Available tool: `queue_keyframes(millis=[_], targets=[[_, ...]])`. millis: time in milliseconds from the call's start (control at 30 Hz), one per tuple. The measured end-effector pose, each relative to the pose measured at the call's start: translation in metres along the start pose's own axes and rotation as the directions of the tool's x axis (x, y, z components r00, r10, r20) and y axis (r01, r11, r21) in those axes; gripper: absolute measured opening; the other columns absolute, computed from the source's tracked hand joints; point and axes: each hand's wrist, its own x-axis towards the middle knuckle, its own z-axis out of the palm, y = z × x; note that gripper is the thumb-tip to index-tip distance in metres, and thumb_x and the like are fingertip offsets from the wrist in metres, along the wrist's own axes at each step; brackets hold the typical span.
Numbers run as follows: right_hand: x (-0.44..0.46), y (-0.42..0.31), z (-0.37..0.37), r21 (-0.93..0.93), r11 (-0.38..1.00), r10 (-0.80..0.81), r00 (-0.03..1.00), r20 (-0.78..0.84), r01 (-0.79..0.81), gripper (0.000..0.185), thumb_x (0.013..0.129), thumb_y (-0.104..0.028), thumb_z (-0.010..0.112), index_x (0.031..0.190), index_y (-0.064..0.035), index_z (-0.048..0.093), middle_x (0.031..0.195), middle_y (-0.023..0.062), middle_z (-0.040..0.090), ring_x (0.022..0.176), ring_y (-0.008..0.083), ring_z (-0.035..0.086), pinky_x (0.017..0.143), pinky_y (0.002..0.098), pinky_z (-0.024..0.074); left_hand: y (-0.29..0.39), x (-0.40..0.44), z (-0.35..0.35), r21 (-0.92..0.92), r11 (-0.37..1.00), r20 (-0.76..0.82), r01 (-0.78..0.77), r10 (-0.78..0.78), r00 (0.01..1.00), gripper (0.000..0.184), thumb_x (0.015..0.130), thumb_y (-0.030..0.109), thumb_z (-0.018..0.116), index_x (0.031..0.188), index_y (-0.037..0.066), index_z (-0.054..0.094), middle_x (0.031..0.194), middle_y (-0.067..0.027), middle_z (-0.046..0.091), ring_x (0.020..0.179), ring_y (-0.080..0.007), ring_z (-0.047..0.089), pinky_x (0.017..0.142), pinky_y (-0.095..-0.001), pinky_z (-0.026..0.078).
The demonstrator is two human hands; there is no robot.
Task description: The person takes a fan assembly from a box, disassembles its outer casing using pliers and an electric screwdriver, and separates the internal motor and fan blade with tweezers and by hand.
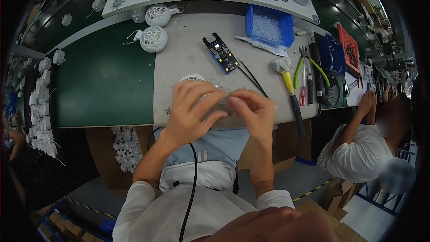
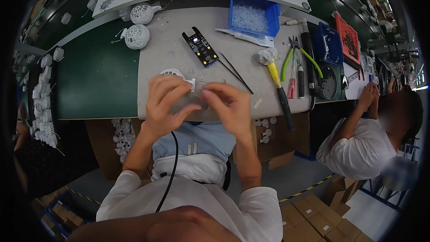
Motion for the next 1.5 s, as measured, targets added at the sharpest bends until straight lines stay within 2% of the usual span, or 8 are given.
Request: queue_keyframes(millis=[133,400,567,867,933,1233,1367,1500], targets=[[0.049,-0.036,-0.023,-0.172,0.949,-0.311,0.88,-0.36,0.265,0.015,0.09,-0.002,0.065,0.102,0.0065,0.068,0.089,0.0107,0.071,0.077,0.0144,0.068,0.061,0.0231,0.0512,-0.008,0.001,-0.014,0.225,0.962,0.005,0.155,-0.161,0.987,0.05,0.068,0.016,0.082,0.114,0.008,0.064,0.118,-0.0114,0.056,0.112,-0.0311,0.051,0.091,-0.042,0.04],[0.147,-0.019,-0.075,-0.867,0.444,-0.726,0.657,-0.201,0.226,0.018,0.087,-0.012,0.07,0.103,-0.0035,0.071,0.091,0.0091,0.072,0.077,0.0149,0.068,0.067,0.0265,0.0518,-0.021,-0.018,-0.009,0.03,0.952,0.128,0.306,-0.307,0.943,0.054,0.072,0.013,0.079,0.122,0.005,0.059,0.125,-0.0167,0.05,0.116,-0.0368,0.049,0.098,-0.0424,0.042],[0.093,-0.008,-0.035,-0.414,0.875,-0.404,0.85,-0.338,0.251,0.017,0.091,-0.011,0.068,0.103,0.0011,0.069,0.088,0.0064,0.069,0.081,0.0104,0.065,0.069,0.0214,0.048,-0.024,-0.019,-0.014,-0.093,0.924,0.037,0.372,-0.37,0.928,0.052,0.073,0.011,0.08,0.12,0.004,0.057,0.122,-0.0153,0.052,0.112,-0.0312,0.054,0.093,-0.0371,0.046],[0.026,0.0,0.025,-0.383,0.854,-0.353,0.933,0.071,0.352,0.018,0.084,0.003,0.066,0.101,0.0047,0.067,0.087,0.0077,0.063,0.075,0.0113,0.06,0.068,0.0227,0.0479,-0.021,-0.019,0.003,-0.811,0.195,0.315,0.552,-0.648,0.693,0.047,0.092,0.019,0.066,0.13,0.005,0.041,0.117,-0.0077,0.057,0.103,-0.0153,0.06,0.087,-0.0292,0.05],[0.027,0.012,0.032,-0.176,0.908,-0.387,0.922,-0.007,0.38,0.023,0.077,-0.001,0.076,0.099,0.0013,0.068,0.084,0.007,0.063,0.066,0.0103,0.056,0.057,0.0213,0.0441,-0.016,-0.014,0.005,-0.878,-0.222,0.464,0.424,-0.611,0.641,0.038,0.1,0.024,0.051,0.132,0.006,0.041,0.118,-0.0088,0.057,0.106,-0.0164,0.06,0.089,-0.0318,0.052],[0.028,0.022,0.033,-0.207,0.819,-0.538,0.842,0.042,0.535,0.037,0.073,-0.006,0.082,0.107,0.0008,0.069,0.088,0.0059,0.06,0.065,0.0093,0.054,0.057,0.0211,0.0433,-0.026,-0.019,0.008,-0.824,-0.403,0.565,0.398,-0.537,0.627,0.042,0.101,0.028,0.048,0.134,0.005,0.04,0.118,-0.01,0.057,0.109,-0.0201,0.061,0.089,-0.0408,0.057],[0.027,0.023,0.034,-0.246,0.835,-0.502,0.865,0.026,0.492,0.035,0.074,-0.004,0.08,0.107,0.0005,0.069,0.089,0.0058,0.061,0.067,0.0092,0.054,0.057,0.0212,0.0434,-0.021,-0.02,0.009,-0.872,-0.283,0.488,0.4,-0.576,0.655,0.045,0.096,0.022,0.056,0.134,0.004,0.04,0.117,-0.0103,0.057,0.109,-0.0185,0.06,0.089,-0.0368,0.055],[0.019,0.024,0.027,-0.339,0.837,-0.472,0.88,-0.051,0.43,0.029,0.076,-0.001,0.077,0.104,0.0002,0.07,0.092,0.0085,0.063,0.069,0.0112,0.057,0.058,0.0232,0.0456,-0.012,-0.023,0.004,-0.785,0.276,0.25,0.555,-0.678,0.691,0.069,0.08,0.015,0.076,0.134,0.001,0.036,0.116,-0.0127,0.057,0.109,-0.0181,0.058,0.091,-0.0325,0.05]])
